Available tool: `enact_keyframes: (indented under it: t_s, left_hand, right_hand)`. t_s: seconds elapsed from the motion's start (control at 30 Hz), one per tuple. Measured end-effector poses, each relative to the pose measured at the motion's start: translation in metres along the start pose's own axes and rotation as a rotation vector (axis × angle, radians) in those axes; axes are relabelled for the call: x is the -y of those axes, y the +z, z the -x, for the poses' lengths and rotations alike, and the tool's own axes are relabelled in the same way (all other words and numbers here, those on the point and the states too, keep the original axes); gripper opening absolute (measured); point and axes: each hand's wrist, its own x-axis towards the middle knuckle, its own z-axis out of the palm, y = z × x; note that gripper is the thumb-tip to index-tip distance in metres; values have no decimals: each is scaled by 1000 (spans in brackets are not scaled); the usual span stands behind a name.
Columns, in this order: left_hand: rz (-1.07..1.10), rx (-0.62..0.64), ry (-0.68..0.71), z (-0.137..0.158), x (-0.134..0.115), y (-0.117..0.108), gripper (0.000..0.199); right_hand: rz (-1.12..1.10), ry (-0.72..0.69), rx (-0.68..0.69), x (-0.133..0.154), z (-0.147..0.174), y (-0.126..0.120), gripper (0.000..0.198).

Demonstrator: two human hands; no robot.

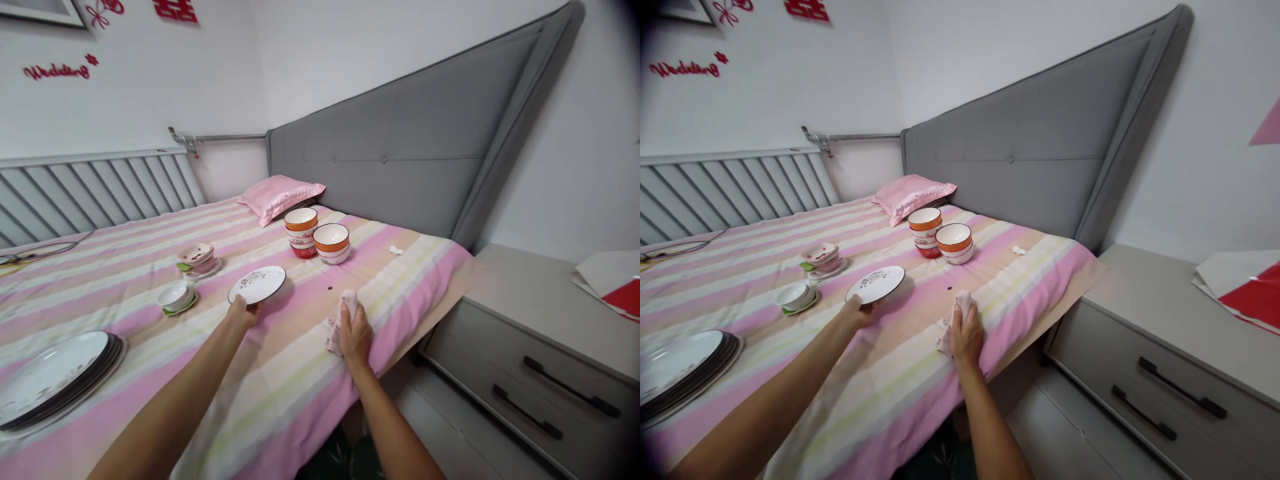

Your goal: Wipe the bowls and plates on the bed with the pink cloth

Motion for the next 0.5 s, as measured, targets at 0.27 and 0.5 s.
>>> enact_keyframes:
  t_s: [0.27,0.5]
  left_hand:
    - [-24,45,-102,-30,1,75,36]
    - [-103,111,-64,-53,16,95,37]
  right_hand:
    - [-53,20,-11,-1,-2,2,45]
    - [-59,41,-12,-2,-4,3,43]
